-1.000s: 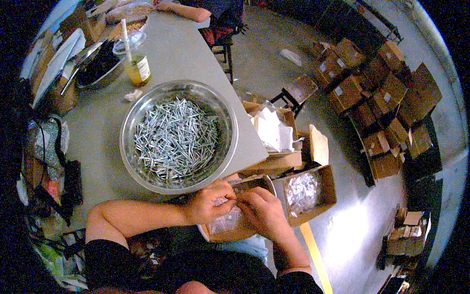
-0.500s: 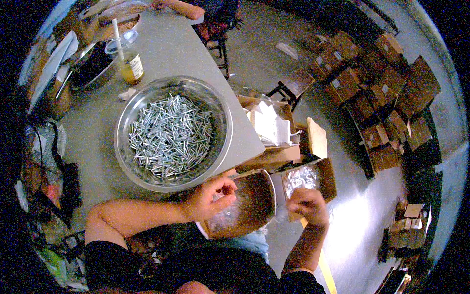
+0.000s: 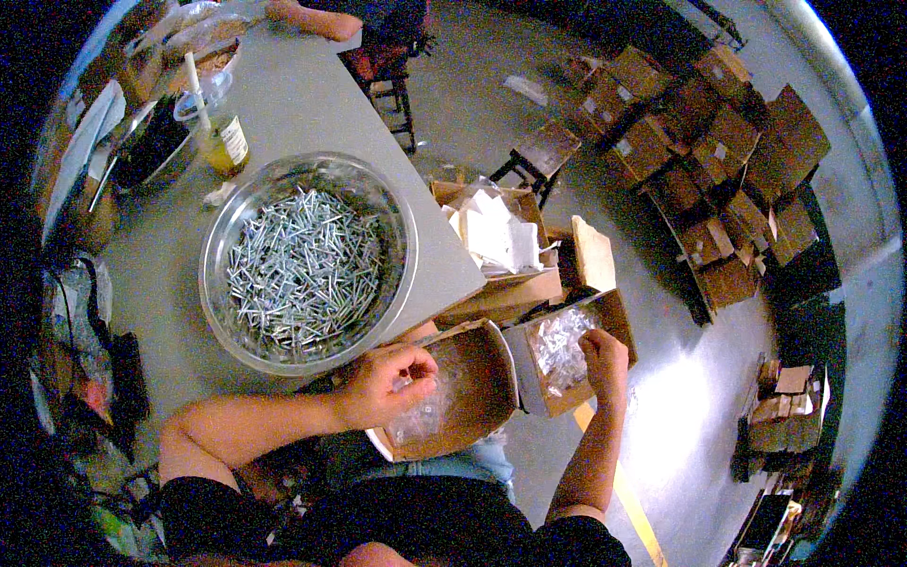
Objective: The person picks individual nails from a large metal bowl and places them into a small plastic bag held in their left hand. The task involves repetitive manual handling of small metal fasteners to fill the bag.
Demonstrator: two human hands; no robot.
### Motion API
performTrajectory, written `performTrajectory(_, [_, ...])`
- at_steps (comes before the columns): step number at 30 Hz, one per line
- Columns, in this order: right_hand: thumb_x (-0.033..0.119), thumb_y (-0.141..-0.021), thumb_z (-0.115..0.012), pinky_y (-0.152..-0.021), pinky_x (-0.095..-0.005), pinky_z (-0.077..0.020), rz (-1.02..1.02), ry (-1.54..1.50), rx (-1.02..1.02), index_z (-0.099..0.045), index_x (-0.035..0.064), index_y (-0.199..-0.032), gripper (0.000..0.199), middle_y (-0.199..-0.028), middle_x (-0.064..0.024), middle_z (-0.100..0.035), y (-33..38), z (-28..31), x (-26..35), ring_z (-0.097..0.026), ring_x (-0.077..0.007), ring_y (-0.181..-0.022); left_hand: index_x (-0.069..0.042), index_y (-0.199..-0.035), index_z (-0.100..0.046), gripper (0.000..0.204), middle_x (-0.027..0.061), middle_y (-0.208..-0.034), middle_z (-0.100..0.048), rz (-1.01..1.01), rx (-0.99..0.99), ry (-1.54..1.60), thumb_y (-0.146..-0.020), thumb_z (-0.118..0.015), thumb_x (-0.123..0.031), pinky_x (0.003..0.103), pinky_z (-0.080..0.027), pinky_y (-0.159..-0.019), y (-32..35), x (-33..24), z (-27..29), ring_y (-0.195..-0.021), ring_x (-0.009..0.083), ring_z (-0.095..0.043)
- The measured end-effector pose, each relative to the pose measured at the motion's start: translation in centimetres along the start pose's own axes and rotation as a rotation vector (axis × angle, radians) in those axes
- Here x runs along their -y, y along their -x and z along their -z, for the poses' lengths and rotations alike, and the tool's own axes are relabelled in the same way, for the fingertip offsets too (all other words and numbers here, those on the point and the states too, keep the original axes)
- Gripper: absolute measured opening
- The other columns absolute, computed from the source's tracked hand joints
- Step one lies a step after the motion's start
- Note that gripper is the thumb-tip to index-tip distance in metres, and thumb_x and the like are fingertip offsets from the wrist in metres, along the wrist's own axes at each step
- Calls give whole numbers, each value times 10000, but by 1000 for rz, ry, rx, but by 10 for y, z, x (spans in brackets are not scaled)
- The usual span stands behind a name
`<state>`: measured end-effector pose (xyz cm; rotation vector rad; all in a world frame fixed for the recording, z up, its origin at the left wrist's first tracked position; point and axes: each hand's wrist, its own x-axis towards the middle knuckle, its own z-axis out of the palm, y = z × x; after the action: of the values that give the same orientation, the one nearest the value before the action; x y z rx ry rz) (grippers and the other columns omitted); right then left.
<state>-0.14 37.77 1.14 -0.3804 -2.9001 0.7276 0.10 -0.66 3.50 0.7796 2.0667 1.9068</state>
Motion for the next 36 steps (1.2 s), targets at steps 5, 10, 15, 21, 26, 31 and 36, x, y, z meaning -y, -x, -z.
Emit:
performTrajectory(5, [91, -787, -687, -630, -343, -494, 78, 162, -212, -656, 16, -867, 114, -734, -130, -647, -4, -12, -8, -622, -247, -658, -3, -992, -554, 144, 62, -866, -586, 6, -18, 20, -886, -605, -86, 291, -478, -716, 1, 4, 0, -801, 141, -586])
performTrajectory(10, [126, -770, -715, -663, -379, -512, 175, 25, -173, -651, 47, -935, 194, -835, -147, -657, 15, -42, 53, -642, -300, -725, -40, -1094, -549, 220, 12, -920, -572, 80, -79, 57, -918, -605, -159, 275, -475, -781, 4, 13, 0, -847, 112, -552])
performTrajectory(15, [184, -829, -622, -658, -425, -541, 484, 158, 402, -627, 89, -1017, 211, -948, -158, -654, 59, -111, 106, -661, -342, -781, -48, -1105, -540, 224, 10, -935, -562, 109, -68, 83, -923, -603, -164, 270, -467, -787, 2, 13, -2, -881, 100, -541])
performTrajectory(21, [122, -841, -551, -679, -442, -546, 569, 65, 386, -578, 93, -1055, 217, -1027, -169, -637, 67, -136, 120, -660, -364, -841, -45, -1091, -547, 207, 15, -942, -566, 115, -37, 114, -913, -605, -134, 270, -470, -791, 3, 16, -1, -873, 104, -543])
performTrajectory(26, [134, -822, -606, -686, -479, -528, 491, -72, 491, -540, 79, -1001, 198, -947, -202, -646, 65, -95, 141, -635, -416, -840, -8, -989, -538, 167, 63, -881, -547, 84, -22, -15, -846, -620, -30, 290, -472, -731, -1, 8, -2, -796, 151, -564])
performTrajectory(31, [125, -745, -763, -643, -399, -525, 344, -207, 509, -498, 51, -970, 355, -846, -178, -655, 67, -50, 177, -669, -357, -774, -3, -943, -568, 147, 126, -873, -632, 99, 55, -129, -833, -643, -64, 362, -494, -746, 3, 3, 2, -816, 221, -627])
performTrajectory(36, [61, -730, -753, -646, -323, -515, 584, -123, 585, -575, 42, -928, 267, -794, -86, -640, 29, -3, 212, -649, -221, -715, -23, -898, -600, 120, 151, -846, -645, 62, 37, -68, -829, -642, -112, 389, -499, -733, 5, 26, -5, -807, 291, -643])
